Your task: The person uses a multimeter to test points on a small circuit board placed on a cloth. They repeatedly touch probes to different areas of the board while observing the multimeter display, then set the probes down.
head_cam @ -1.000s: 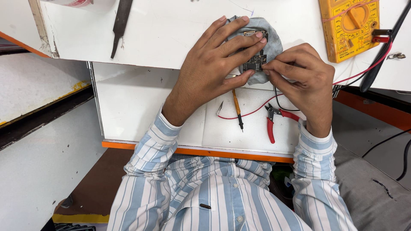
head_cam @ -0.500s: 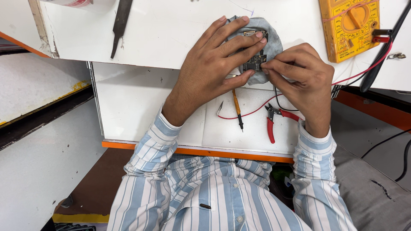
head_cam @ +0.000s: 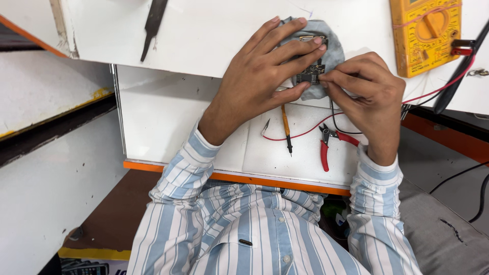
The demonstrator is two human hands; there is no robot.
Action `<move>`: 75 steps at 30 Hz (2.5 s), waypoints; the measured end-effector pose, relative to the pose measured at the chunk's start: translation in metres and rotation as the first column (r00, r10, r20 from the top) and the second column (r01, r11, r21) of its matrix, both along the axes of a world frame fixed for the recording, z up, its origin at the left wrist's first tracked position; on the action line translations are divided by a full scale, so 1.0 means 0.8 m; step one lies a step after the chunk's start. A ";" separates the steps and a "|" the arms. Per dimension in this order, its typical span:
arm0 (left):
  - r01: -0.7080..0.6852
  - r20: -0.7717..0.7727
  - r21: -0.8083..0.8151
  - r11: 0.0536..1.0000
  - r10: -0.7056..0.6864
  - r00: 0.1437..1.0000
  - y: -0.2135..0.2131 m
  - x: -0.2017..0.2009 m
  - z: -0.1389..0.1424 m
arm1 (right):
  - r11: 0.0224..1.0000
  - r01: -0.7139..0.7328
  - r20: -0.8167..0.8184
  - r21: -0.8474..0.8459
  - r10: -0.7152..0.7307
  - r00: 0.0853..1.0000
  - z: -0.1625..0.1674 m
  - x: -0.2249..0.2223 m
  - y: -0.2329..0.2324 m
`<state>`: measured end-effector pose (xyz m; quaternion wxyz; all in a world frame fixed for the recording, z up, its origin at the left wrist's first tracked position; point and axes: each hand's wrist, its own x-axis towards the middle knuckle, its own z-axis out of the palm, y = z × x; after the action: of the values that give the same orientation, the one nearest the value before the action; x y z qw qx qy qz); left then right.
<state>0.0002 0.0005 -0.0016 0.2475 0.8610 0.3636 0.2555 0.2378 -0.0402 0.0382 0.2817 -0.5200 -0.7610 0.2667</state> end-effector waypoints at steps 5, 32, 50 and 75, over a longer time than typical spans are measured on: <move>0.005 0.020 0.037 0.999 -0.006 1.000 0.002 -0.001 -0.002 | 1.000 0.018 0.024 0.003 -0.018 1.000 -0.002 0.002 -0.001; -0.005 0.079 0.033 0.999 0.003 0.997 0.013 0.005 0.003 | 0.999 -0.030 -0.077 0.017 0.031 0.997 -0.007 0.003 0.003; -0.020 0.048 0.104 0.994 0.015 0.999 0.011 0.006 -0.003 | 1.000 -0.001 -0.080 0.020 0.002 0.997 -0.005 -0.002 0.004; -0.037 0.004 0.065 0.997 0.037 0.999 0.006 0.005 -0.018 | 0.999 0.007 -0.056 0.053 -0.004 0.998 -0.010 -0.006 0.005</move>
<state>0.0045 0.0053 -0.0161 0.2153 0.8613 0.3705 0.2730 0.2328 -0.0359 0.0301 0.3175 -0.5068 -0.7581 0.2600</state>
